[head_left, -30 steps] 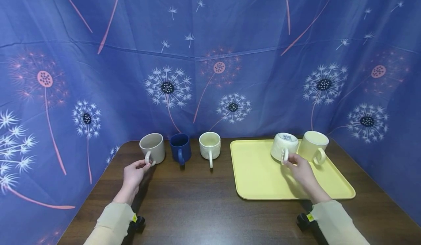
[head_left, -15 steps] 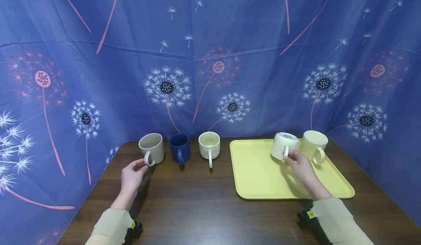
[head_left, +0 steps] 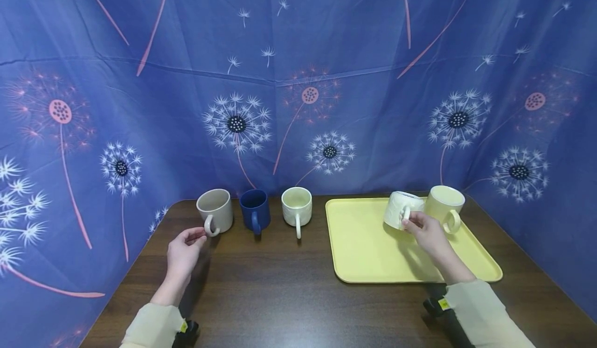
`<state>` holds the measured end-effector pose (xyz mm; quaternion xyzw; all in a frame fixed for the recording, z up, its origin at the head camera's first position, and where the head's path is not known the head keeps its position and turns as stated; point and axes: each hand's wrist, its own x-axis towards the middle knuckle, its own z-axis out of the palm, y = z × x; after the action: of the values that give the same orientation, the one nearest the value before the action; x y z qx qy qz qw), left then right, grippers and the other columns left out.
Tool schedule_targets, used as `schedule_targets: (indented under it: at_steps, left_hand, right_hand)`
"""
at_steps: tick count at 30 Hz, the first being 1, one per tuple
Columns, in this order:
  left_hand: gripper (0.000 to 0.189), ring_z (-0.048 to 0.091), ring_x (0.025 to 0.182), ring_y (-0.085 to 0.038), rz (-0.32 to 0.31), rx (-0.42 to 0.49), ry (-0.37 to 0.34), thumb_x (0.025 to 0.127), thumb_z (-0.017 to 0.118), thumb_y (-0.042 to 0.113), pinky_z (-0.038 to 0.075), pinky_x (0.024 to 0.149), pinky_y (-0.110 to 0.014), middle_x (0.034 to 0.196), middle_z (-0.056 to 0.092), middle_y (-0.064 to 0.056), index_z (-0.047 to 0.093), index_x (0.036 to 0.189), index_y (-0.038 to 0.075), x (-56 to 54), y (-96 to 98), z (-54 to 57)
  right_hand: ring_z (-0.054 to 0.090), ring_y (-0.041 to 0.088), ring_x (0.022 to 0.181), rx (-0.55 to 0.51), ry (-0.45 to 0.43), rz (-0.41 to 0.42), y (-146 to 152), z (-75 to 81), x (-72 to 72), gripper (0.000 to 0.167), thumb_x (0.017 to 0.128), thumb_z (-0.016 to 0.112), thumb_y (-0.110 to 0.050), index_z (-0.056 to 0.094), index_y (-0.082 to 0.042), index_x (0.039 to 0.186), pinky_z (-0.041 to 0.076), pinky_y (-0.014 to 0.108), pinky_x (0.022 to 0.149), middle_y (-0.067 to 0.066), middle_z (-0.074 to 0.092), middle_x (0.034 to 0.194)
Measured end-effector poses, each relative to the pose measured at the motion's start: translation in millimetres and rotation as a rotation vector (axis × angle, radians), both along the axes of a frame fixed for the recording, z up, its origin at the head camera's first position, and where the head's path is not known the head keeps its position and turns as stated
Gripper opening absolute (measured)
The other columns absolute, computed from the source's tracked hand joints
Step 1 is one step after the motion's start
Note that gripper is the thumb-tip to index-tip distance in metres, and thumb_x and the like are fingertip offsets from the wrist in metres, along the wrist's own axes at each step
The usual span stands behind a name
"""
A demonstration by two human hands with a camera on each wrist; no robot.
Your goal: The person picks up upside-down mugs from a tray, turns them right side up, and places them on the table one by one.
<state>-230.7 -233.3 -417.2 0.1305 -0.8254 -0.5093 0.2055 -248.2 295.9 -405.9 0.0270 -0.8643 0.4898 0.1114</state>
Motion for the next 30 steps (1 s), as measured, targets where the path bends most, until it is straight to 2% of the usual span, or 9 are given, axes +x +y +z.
schedule_targets:
  at_steps: [6,11,17,24,27,30]
  left_hand:
    - [0.025,0.053,0.075,0.006,-0.069,0.000,-0.014,0.088,0.059,0.002,0.041,0.067,-0.012,0.110,0.065,-0.021,0.063,0.112,-0.003,8.2,10.2,7.0]
    - [0.023,0.056,0.081,0.001,-0.093,-0.070,-0.012,0.088,0.060,0.002,0.042,0.067,-0.012,0.109,0.066,-0.019,0.064,0.111,-0.001,12.1,17.8,9.9]
    - [0.018,0.060,0.084,-0.009,-0.090,-0.184,0.009,0.087,0.063,0.005,0.043,0.071,-0.018,0.104,0.070,-0.015,0.068,0.103,0.002,14.5,24.2,9.6]
    - [0.013,0.064,0.089,-0.023,-0.131,-0.307,0.081,0.084,0.064,0.002,0.047,0.077,-0.034,0.102,0.069,-0.015,0.069,0.097,0.002,17.9,32.8,9.9]
    - [0.013,0.064,0.089,-0.025,-0.161,-0.343,0.124,0.083,0.065,0.000,0.048,0.079,-0.039,0.099,0.069,-0.015,0.069,0.096,0.001,19.9,38.6,11.5]
    - [0.013,0.064,0.085,-0.023,-0.188,-0.380,0.166,0.082,0.066,-0.002,0.050,0.076,-0.038,0.093,0.069,-0.012,0.068,0.095,0.001,22.9,45.3,14.7]
  right_hand:
    - [0.055,-0.005,0.079,-0.073,-0.009,0.017,-1.2,5.8,2.6,0.032,0.097,0.048,-0.004,0.048,0.022,0.115,0.051,0.017,0.073,0.031,0.058,0.106]
    - [0.056,-0.004,0.080,-0.098,-0.019,0.032,-1.5,10.8,5.6,0.033,0.097,0.047,-0.005,0.047,0.022,0.116,0.051,0.017,0.073,0.029,0.058,0.108]
    - [0.057,-0.003,0.078,-0.088,-0.039,0.034,-1.4,15.6,7.6,0.036,0.098,0.046,-0.008,0.046,0.021,0.118,0.050,0.016,0.072,0.024,0.061,0.107]
    - [0.058,-0.001,0.077,-0.097,-0.063,0.036,-2.4,21.3,11.5,0.038,0.099,0.045,-0.011,0.046,0.021,0.120,0.050,0.017,0.072,0.014,0.064,0.100]
    - [0.058,-0.001,0.078,-0.119,-0.066,0.042,-3.2,23.6,12.9,0.039,0.100,0.045,-0.013,0.046,0.020,0.120,0.049,0.016,0.073,0.005,0.064,0.095]
    - [0.058,-0.002,0.078,-0.134,-0.057,0.054,-3.8,26.6,14.3,0.040,0.100,0.045,-0.014,0.047,0.020,0.120,0.049,0.016,0.073,-0.002,0.063,0.091]
